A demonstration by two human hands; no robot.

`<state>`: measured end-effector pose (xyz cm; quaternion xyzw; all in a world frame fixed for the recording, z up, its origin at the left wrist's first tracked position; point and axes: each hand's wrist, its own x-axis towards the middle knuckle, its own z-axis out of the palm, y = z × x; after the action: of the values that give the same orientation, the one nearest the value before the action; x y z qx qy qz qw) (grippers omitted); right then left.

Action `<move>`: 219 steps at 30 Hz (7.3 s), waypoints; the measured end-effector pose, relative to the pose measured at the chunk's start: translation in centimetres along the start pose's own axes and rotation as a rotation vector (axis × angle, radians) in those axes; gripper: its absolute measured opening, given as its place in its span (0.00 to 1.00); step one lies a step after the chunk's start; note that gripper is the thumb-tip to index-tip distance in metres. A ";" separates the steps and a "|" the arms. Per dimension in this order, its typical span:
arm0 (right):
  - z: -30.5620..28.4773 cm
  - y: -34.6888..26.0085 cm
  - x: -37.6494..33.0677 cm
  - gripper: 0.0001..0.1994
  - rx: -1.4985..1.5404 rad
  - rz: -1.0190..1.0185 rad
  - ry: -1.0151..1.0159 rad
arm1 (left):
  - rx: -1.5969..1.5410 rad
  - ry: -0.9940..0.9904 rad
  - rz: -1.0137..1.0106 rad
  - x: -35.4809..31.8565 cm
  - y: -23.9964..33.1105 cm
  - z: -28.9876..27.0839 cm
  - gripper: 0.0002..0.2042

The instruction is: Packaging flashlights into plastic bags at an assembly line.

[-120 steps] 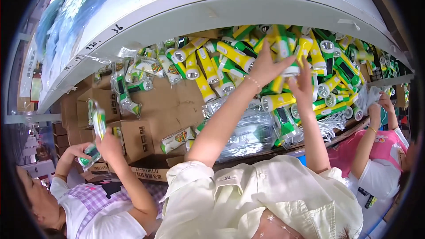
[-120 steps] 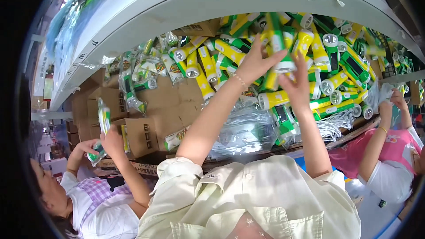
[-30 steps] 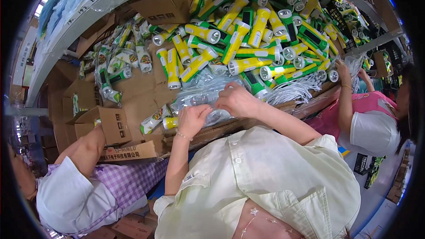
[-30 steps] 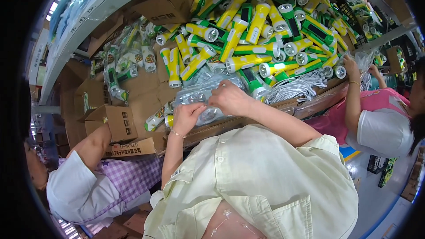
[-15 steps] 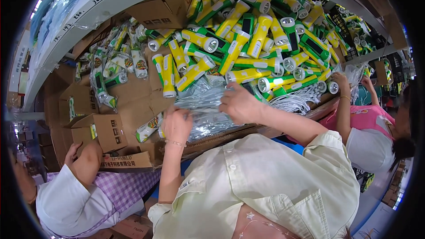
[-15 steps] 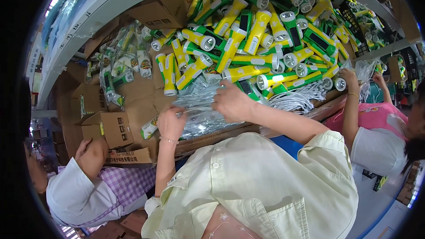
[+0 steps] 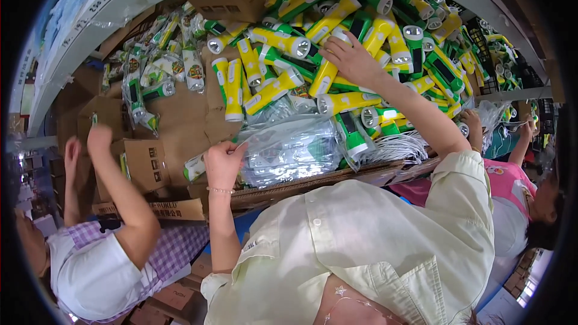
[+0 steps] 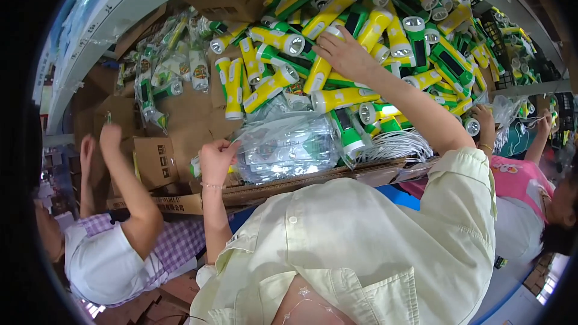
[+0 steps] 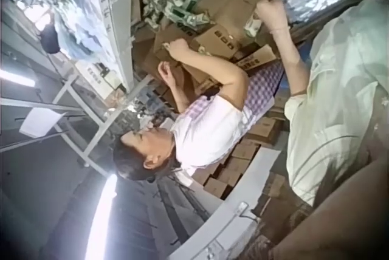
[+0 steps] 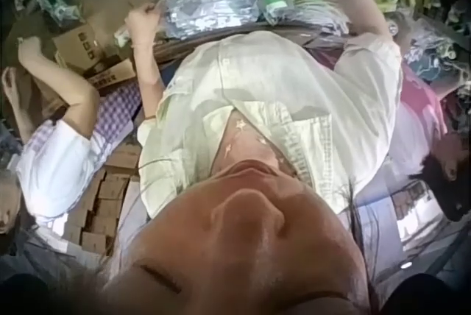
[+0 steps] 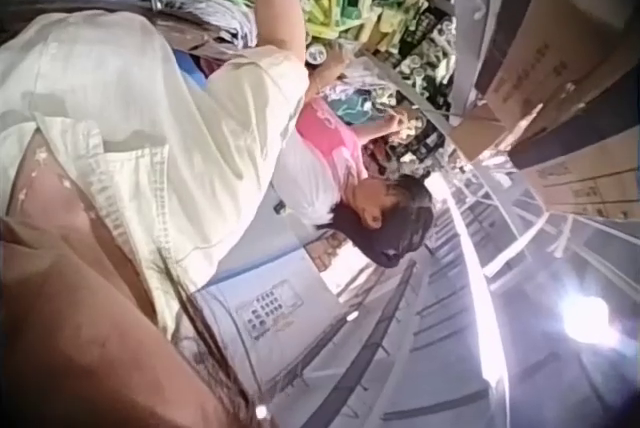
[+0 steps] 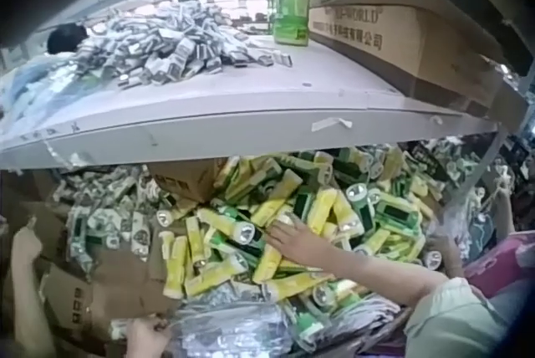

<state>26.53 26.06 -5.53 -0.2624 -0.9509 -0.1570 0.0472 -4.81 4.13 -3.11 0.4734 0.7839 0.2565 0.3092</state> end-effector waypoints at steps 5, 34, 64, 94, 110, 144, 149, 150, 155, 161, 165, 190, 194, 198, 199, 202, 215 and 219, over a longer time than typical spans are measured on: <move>-1.8 1.5 -0.4 0.28 0.225 0.054 0.110 | 0.012 -0.020 0.062 -0.2 -0.5 -0.2 0.13; -7.2 -20.2 -0.2 0.15 0.090 0.101 -0.296 | -0.002 0.148 0.392 -5.0 4.5 2.0 0.09; -15.2 -12.7 -1.2 0.05 1.735 0.472 0.514 | -0.005 -0.046 0.124 -0.6 1.3 2.8 0.11; -6.3 -19.5 1.7 0.07 0.913 0.289 0.273 | -0.366 -0.159 0.195 -2.4 -1.1 3.7 0.05; -4.7 -12.6 1.0 0.06 0.749 0.655 0.128 | -0.794 0.591 0.041 7.9 -7.9 -13.3 0.05; -0.6 -20.4 0.4 0.10 0.728 0.474 0.243 | 0.325 0.042 0.723 0.9 -0.3 6.8 0.11; -2.0 -18.7 -0.2 0.09 0.911 0.332 0.362 | 0.013 -0.013 0.550 -0.2 0.3 5.8 0.08; -2.6 -18.6 -0.4 0.09 1.031 0.318 0.345 | -0.056 -0.080 0.539 -0.3 0.7 5.2 0.07; -4.7 -18.2 -0.8 0.07 1.088 0.251 0.352 | -0.102 -0.157 0.526 -1.1 1.6 3.7 0.04; -5.7 -18.3 -0.4 0.05 0.988 0.322 0.384 | 0.017 -0.007 0.569 -2.2 2.8 3.2 0.04; -6.1 -18.0 -0.5 0.04 0.912 0.271 0.386 | -0.079 -0.049 0.476 -2.4 2.6 3.4 0.05; -7.8 -14.3 -0.5 0.11 0.608 0.003 -0.016 | 0.306 0.045 0.423 -2.2 0.3 1.3 0.06; -8.4 -13.6 1.4 0.09 0.571 -0.117 -0.022 | 0.079 0.129 0.307 -1.3 1.9 1.0 0.14; -8.2 -13.4 2.2 0.14 0.638 -0.150 0.025 | 0.236 0.235 0.367 -0.9 2.5 0.7 0.21; -8.2 -13.3 2.4 0.14 0.642 -0.156 0.021 | 0.223 0.234 0.301 -0.9 2.5 0.9 0.23; -8.3 -13.6 2.5 0.14 0.683 -0.179 0.069 | 0.128 0.120 0.144 -1.1 3.1 1.4 0.24; -8.1 -11.8 2.5 0.11 0.560 -0.175 -0.188 | 0.397 0.237 0.151 -1.3 1.5 -1.2 0.07; -7.0 -7.1 3.8 0.05 1.129 0.017 -0.740 | 0.324 0.112 -0.059 -0.4 -3.3 -2.6 0.08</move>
<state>19.63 19.89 -0.21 -0.2414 -0.8384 0.4649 -0.1505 -8.44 2.11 -3.52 0.4790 0.8444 0.1436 0.1921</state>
